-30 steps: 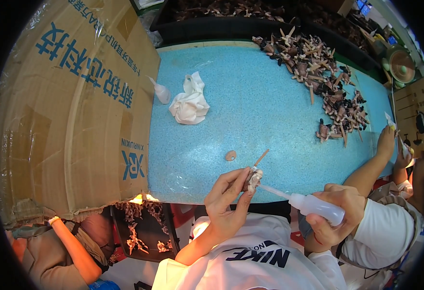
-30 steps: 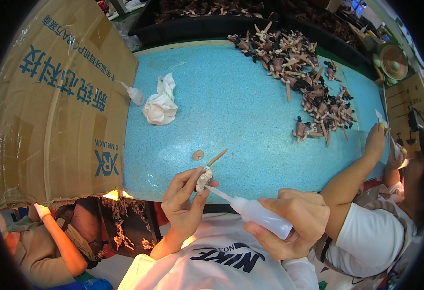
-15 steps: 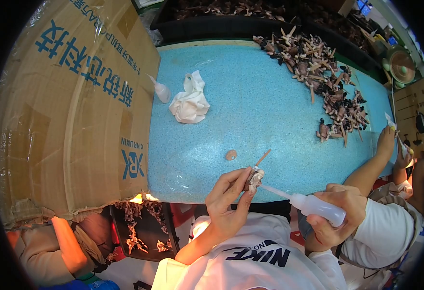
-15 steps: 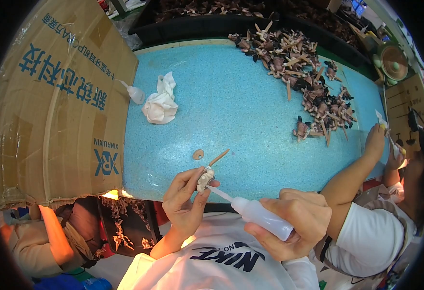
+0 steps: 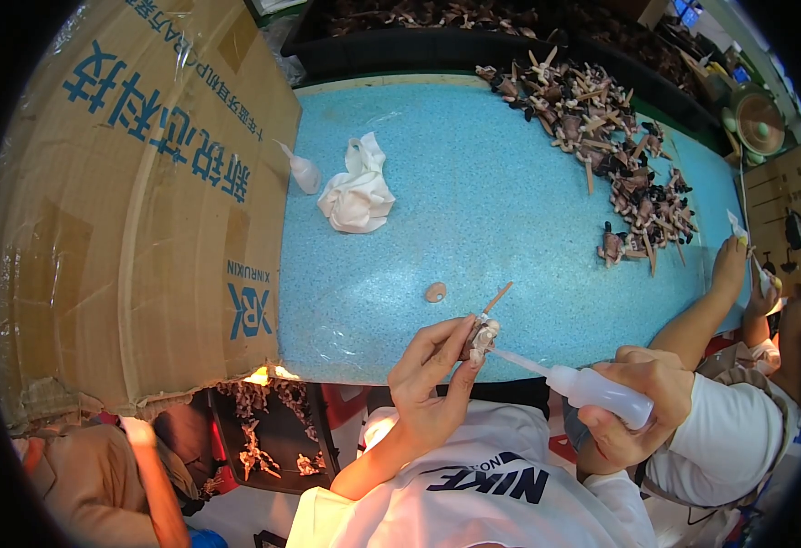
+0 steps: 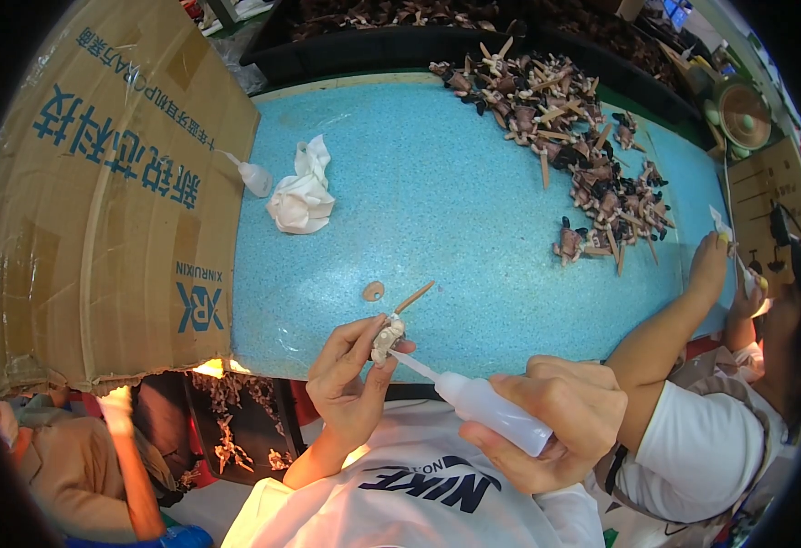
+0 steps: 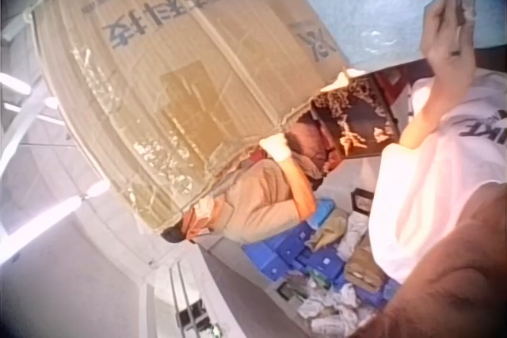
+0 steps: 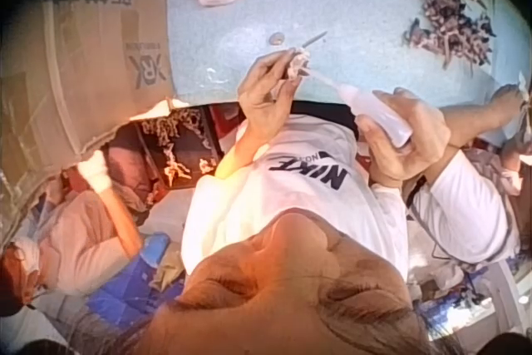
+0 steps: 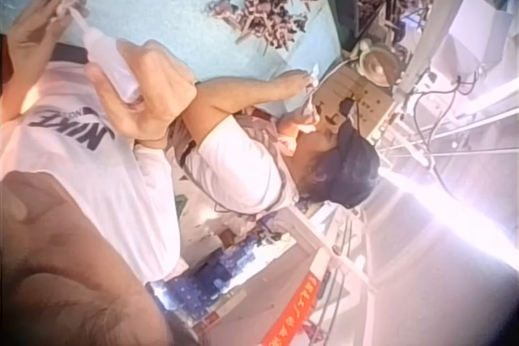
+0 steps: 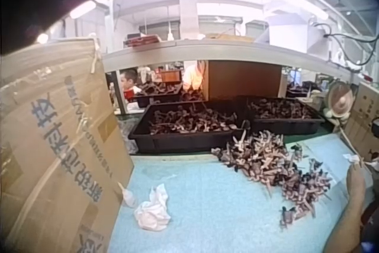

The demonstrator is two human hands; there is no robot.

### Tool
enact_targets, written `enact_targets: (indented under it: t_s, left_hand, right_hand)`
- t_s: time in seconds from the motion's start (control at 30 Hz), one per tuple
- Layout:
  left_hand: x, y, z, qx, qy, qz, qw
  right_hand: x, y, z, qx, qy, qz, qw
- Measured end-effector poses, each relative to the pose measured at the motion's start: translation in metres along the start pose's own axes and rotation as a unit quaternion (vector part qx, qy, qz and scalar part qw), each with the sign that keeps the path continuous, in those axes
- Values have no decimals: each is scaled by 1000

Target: The person assembles toy figurines by applying glue from a bottle onto parts and attaching the pieces together by hand.

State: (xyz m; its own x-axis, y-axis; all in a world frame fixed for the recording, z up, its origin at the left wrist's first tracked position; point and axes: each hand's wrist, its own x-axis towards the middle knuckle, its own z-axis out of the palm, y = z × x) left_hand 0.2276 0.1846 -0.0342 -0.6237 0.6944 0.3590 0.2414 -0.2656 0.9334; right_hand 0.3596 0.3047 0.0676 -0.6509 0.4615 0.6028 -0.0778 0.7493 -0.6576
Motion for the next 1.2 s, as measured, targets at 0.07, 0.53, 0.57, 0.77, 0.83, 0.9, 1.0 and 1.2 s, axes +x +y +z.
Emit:
enact_targets:
  t_s: [0.07, 0.53, 0.57, 0.77, 0.83, 0.9, 1.0, 1.2]
  left_hand:
    - [0, -1, 0, 2, 0, 2, 1000]
    - [0, 2, 2, -7, 10, 15, 1000]
    - [0, 2, 2, -7, 10, 15, 1000]
    - [-1, 6, 0, -56, 2, -34, 998]
    - [0, 6, 0, -87, -5, -48, 995]
    - [-1, 6, 0, -99, -4, -53, 994]
    - [-2, 7, -1, -112, -1, -57, 992]
    - [-2, 5, 2, -115, -3, -48, 992]
  right_hand:
    - [0, 1, 0, 3, 0, -7, 1000]
    - [-5, 1, 3, 19, 14, 6, 1000]
    - [-5, 1, 3, 15, 19, 10, 1000]
    - [-6, -2, -3, 16, 31, 32, 999]
    - [-7, -1, -2, 17, 42, 34, 998]
    - [-9, 0, -2, 20, 51, 36, 998]
    - [-10, 1, -1, 17, 37, 42, 998]
    - [-11, 3, 1, 16, 32, 35, 999]
